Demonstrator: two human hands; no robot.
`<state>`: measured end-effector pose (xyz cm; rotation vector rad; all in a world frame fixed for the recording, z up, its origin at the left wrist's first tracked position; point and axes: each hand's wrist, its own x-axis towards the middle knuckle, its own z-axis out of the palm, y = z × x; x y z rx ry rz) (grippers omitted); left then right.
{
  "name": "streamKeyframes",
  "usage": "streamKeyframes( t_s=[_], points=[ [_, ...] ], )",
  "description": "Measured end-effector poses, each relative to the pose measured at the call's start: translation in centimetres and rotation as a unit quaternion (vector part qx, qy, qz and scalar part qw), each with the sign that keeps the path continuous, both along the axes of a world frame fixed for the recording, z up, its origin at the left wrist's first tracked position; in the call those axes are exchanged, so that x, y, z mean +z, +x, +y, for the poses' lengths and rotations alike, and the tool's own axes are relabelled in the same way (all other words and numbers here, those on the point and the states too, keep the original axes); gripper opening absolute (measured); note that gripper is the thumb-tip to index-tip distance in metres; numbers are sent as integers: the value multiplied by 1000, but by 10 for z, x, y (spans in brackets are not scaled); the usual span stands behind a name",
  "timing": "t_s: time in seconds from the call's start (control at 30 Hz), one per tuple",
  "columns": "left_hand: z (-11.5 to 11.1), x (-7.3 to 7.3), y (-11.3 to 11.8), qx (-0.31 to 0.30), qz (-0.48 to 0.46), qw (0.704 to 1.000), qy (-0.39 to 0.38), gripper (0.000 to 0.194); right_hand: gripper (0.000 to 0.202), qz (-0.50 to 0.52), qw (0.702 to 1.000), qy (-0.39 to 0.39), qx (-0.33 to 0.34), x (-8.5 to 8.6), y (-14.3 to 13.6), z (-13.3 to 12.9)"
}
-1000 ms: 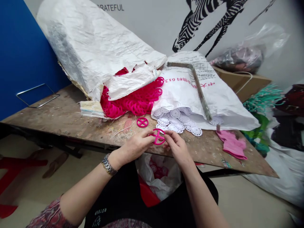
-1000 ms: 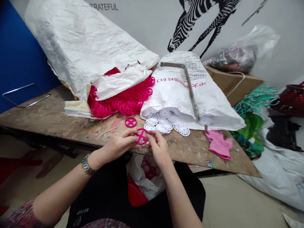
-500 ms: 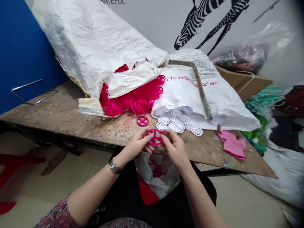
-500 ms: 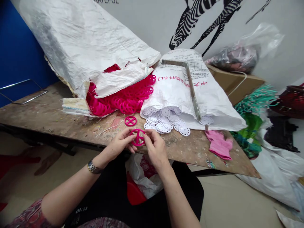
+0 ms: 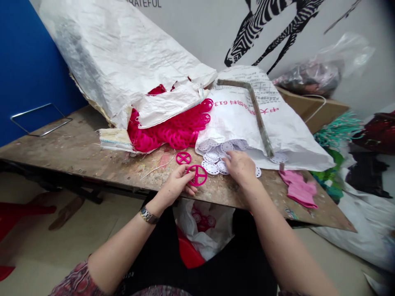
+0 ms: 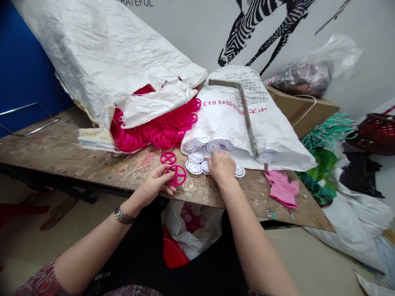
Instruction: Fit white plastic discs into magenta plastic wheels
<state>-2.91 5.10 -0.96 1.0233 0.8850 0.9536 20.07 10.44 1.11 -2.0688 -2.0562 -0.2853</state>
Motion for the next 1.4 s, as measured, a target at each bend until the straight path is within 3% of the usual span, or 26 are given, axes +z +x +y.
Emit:
streamKeyframes(
  t_s=[0.17,0.4,0.57,0.7,0.8,1.0,1.17,1.3,1.4],
  points=[
    [0,-1,-2,-3,0,1000,-1,32,26,-68,998,-8,2,-4,-1,11],
    [2,1,-1,-1,-14,1000,-25,34,23,-44,983,162,74,-1,16,7],
    [7,1,-3,-21,-23,998,-62,28,19,34,942,248,221,16,-6,-37],
    [9,4,-8,-60,-56,993,-88,24,20,36,917,227,327,16,-28,-78],
    [6,7,-10,-99,-91,985,-107,22,26,40,910,188,368,12,-32,-95],
    [-4,9,-6,-147,-140,971,-129,20,30,75,895,196,394,8,-29,-100],
    [-9,9,-2,-168,-122,971,-115,30,26,69,895,203,391,2,-32,-104],
    [-11,9,0,-135,-94,983,-78,41,27,163,905,184,346,-5,-38,-110],
    [-14,9,1,-111,-70,991,-32,44,37,310,906,141,253,-8,-42,-114]
  ],
)
